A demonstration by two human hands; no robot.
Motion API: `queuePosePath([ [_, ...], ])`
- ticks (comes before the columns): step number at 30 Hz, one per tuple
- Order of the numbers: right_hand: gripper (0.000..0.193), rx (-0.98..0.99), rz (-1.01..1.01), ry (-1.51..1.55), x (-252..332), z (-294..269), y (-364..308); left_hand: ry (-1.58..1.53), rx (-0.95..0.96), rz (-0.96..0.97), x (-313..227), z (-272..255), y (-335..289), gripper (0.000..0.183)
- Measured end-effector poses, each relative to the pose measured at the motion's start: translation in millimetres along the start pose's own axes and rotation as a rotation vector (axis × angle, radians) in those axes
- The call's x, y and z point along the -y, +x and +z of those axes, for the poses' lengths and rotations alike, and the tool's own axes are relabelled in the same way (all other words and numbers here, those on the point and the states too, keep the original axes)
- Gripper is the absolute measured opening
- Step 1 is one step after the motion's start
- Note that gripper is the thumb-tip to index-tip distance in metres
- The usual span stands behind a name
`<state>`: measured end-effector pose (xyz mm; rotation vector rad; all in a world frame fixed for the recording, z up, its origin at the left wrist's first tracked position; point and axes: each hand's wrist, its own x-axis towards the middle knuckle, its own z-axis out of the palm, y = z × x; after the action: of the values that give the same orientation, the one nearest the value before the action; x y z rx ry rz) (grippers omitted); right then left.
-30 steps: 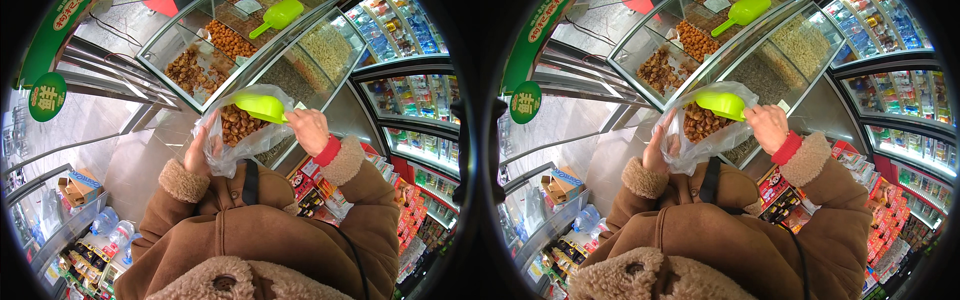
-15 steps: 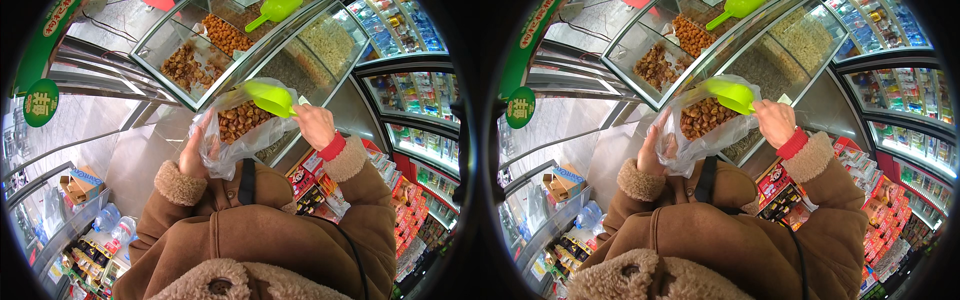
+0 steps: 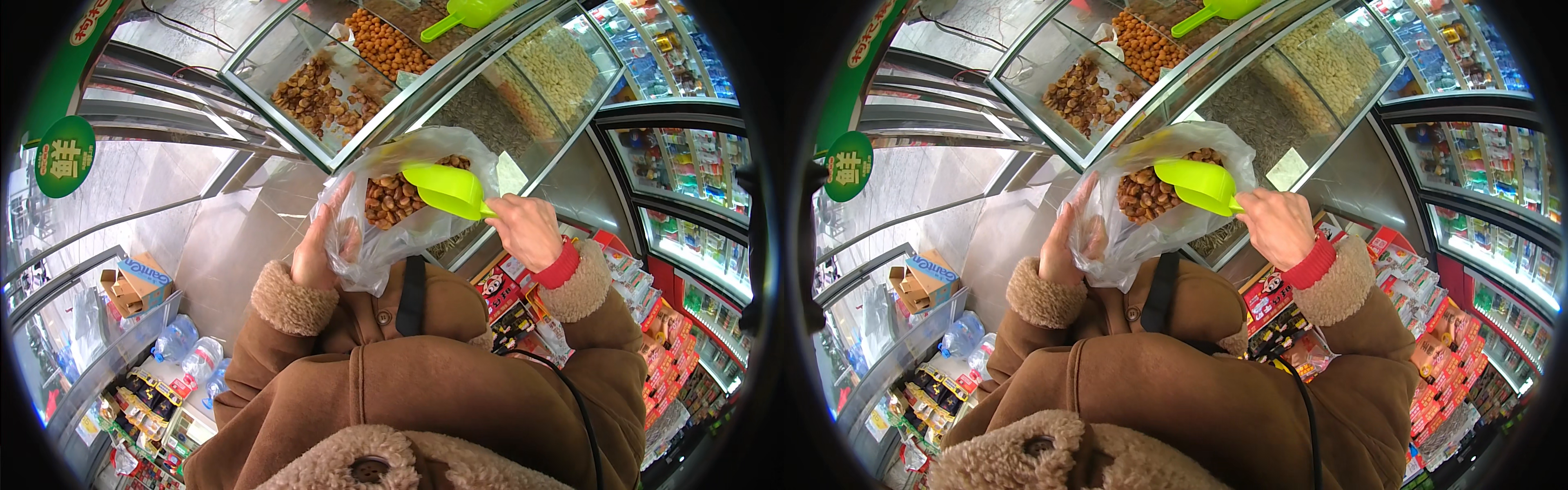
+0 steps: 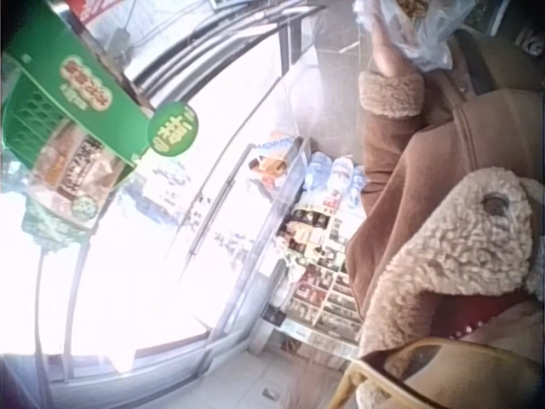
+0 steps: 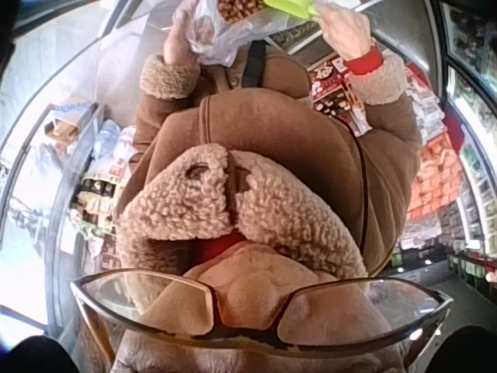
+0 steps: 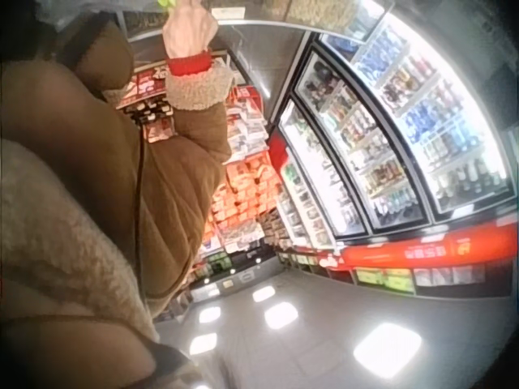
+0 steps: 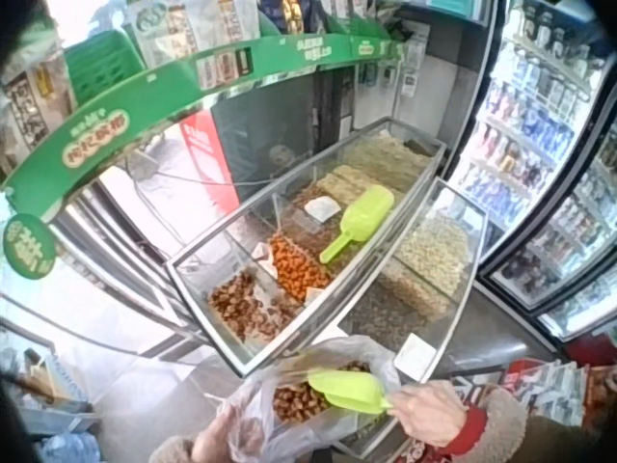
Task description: The person scoops roasted nuts from a bulk display bin using a green plastic scoop and transfers them into a clear plastic bag held in the other hand. The person repeats this scooping and pouring action multiple times to fill the bag.
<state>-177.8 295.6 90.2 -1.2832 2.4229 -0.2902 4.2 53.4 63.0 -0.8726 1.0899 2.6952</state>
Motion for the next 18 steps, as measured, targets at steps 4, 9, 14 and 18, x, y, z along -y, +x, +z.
queuePosePath([
  [4, 0.013, -0.147, -0.033, 0.053, 3, 10, 3, 0.034, 0.008, 0.007, 4, 1, -1, 0.066],
  [9, 0.018, -0.055, -0.064, 0.059, 5, 15, 6, -0.029, -0.032, -0.024, 5, 12, -2, 0.066],
  [14, 0.014, 0.113, -0.092, 0.304, -13, -46, 8, -0.177, 0.122, -0.102, 5, 32, -3, 0.061],
  [18, 0.02, 0.242, -0.057, 0.62, -19, -123, 20, -0.211, 0.143, -0.122, 6, 27, 0, 0.059],
])
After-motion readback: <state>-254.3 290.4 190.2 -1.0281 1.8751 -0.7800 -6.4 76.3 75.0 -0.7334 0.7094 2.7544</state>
